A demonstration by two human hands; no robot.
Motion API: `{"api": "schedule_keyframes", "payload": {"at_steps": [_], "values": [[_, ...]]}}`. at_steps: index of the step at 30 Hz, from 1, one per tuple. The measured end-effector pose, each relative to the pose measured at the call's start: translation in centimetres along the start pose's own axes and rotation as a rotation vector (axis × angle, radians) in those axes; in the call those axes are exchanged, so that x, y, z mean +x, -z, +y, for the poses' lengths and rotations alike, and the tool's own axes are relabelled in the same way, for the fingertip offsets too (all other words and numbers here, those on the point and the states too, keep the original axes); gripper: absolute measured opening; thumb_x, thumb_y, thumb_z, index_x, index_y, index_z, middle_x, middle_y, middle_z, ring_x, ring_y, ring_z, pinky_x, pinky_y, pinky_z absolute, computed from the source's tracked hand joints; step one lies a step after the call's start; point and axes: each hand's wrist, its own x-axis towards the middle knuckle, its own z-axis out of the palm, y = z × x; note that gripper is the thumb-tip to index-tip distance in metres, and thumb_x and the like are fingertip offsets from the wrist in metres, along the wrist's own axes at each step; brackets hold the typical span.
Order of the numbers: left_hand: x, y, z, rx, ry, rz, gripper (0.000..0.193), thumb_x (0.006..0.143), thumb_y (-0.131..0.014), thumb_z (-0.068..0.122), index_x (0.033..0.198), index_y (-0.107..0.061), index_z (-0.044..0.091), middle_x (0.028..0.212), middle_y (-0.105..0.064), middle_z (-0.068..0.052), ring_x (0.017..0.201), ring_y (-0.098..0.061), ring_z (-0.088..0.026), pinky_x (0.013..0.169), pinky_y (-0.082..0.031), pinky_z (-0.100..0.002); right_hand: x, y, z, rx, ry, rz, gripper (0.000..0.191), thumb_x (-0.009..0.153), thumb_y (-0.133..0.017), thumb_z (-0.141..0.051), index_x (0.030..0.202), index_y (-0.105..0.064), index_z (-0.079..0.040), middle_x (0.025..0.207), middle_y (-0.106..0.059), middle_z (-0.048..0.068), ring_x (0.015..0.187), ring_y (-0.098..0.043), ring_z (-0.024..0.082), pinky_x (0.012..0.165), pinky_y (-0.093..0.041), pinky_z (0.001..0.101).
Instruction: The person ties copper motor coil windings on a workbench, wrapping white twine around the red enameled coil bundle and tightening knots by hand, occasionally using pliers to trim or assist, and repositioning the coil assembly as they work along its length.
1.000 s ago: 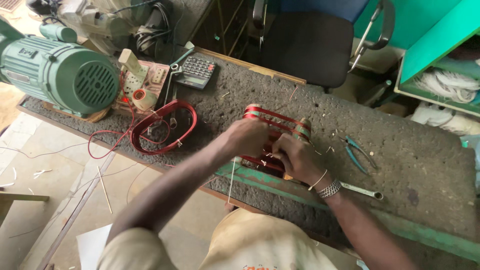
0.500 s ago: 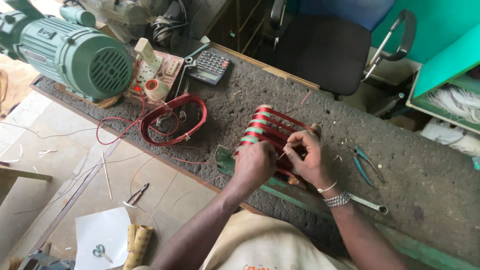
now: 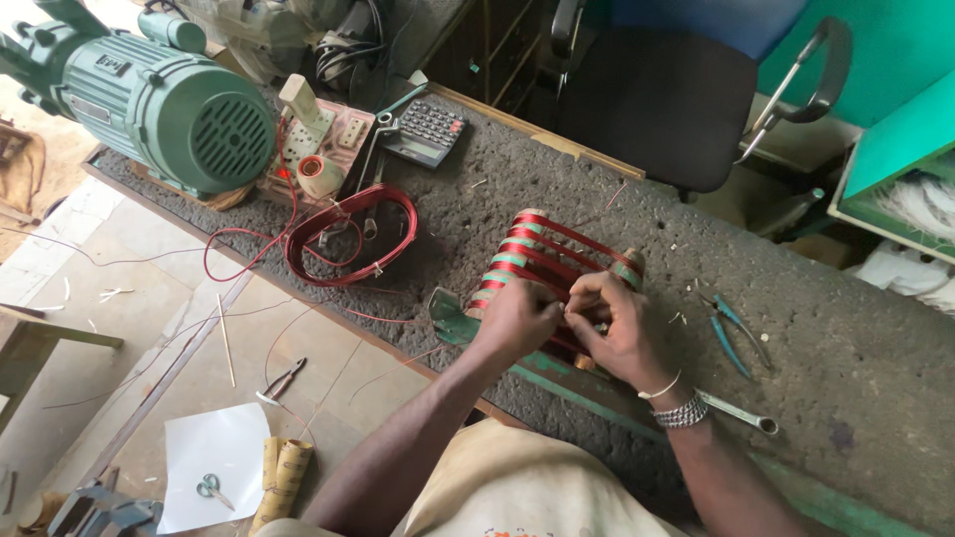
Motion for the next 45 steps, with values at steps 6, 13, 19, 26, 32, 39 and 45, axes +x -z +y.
{"api": "schedule_keyframes", "payload": {"at_steps": [6, 13, 19, 26, 32, 39, 45], "values": [[-2.0, 0.5, 0.6, 0.002, 0.026, 0.139, 0.018, 0.082, -0.070, 0.022, 0.087, -0.077, 0.007, 0.078, -0.073, -0.016, 0.073, -0.074, -0.032, 0.069, -0.058, -0.044, 1.9, -0.9, 2.0, -0.247, 0.117, 0.108, 0.023, 0.078, -0.085, -0.010, 0.093, -0.068, -0.009, 0.087, -0.074, 0.003, 0.086, -0.067, 0.021, 0.080, -0.054, 0.0343], [-2.9, 0.7, 0.7, 0.027, 0.013, 0.266, 0.015, 0.083, -0.071, 0.020, 0.083, -0.074, 0.006, 0.075, -0.072, -0.018, 0.072, -0.073, -0.036, 0.067, -0.057, -0.046, 1.6, -0.6, 0.4, -0.327, 0.369, 0.003, 0.021, 0.076, -0.081, -0.014, 0.096, -0.075, -0.013, 0.097, -0.073, 0.001, 0.100, -0.063, 0.024, 0.096, -0.045, 0.0400], [-3.1, 0.6, 0.6, 0.120, -0.101, 0.287, 0.016, 0.089, -0.070, 0.022, 0.085, -0.070, 0.007, 0.075, -0.071, -0.018, 0.072, -0.070, -0.039, 0.065, -0.054, -0.050, 2.0, -1.3, -0.8, -0.448, 0.279, -0.059, 0.019, 0.071, -0.075, -0.019, 0.089, -0.071, -0.014, 0.102, -0.065, 0.006, 0.108, -0.053, 0.032, 0.097, -0.040, 0.0454], [-3.3, 1.5, 0.9, 0.222, -0.236, 0.255, 0.012, 0.091, -0.069, 0.020, 0.086, -0.064, 0.010, 0.076, -0.069, -0.013, 0.076, -0.070, -0.036, 0.064, -0.052, -0.050, 2.0, -1.3, 0.8, -0.383, 0.262, -0.042, 0.020, 0.067, -0.083, -0.020, 0.082, -0.073, -0.012, 0.096, -0.065, 0.005, 0.102, -0.057, 0.028, 0.093, -0.044, 0.0423], [-3.4, 1.6, 1.4, 0.186, -0.249, 0.291, 0.009, 0.088, -0.067, 0.018, 0.088, -0.065, 0.010, 0.079, -0.070, -0.013, 0.075, -0.069, -0.036, 0.063, -0.053, -0.050, 1.2, -0.9, 2.3, -0.285, 0.178, 0.154, 0.013, 0.073, -0.086, -0.019, 0.082, -0.078, -0.014, 0.091, -0.068, -0.001, 0.100, -0.062, 0.022, 0.096, -0.048, 0.0382], [-3.0, 2.5, 1.5, 0.290, -0.093, 0.134, 0.017, 0.086, -0.071, 0.027, 0.083, -0.072, 0.010, 0.073, -0.070, -0.015, 0.072, -0.071, -0.037, 0.067, -0.056, -0.048, 0.5, -0.1, 1.0, -0.548, 0.157, 0.229, 0.013, 0.066, -0.088, -0.017, 0.070, -0.076, -0.013, 0.084, -0.068, 0.001, 0.099, -0.059, 0.029, 0.090, -0.045, 0.0408], [-0.2, 1.8, 0.8, -0.015, -0.088, 0.048, 0.019, 0.084, -0.072, 0.025, 0.091, -0.077, 0.008, 0.079, -0.074, -0.016, 0.074, -0.074, -0.035, 0.066, -0.057, -0.047, -0.3, -0.5, 0.6, -0.304, 0.224, 0.057, 0.011, 0.076, -0.080, -0.012, 0.086, -0.075, -0.010, 0.096, -0.068, 0.002, 0.103, -0.059, 0.026, 0.096, -0.045, 0.0386]]}}
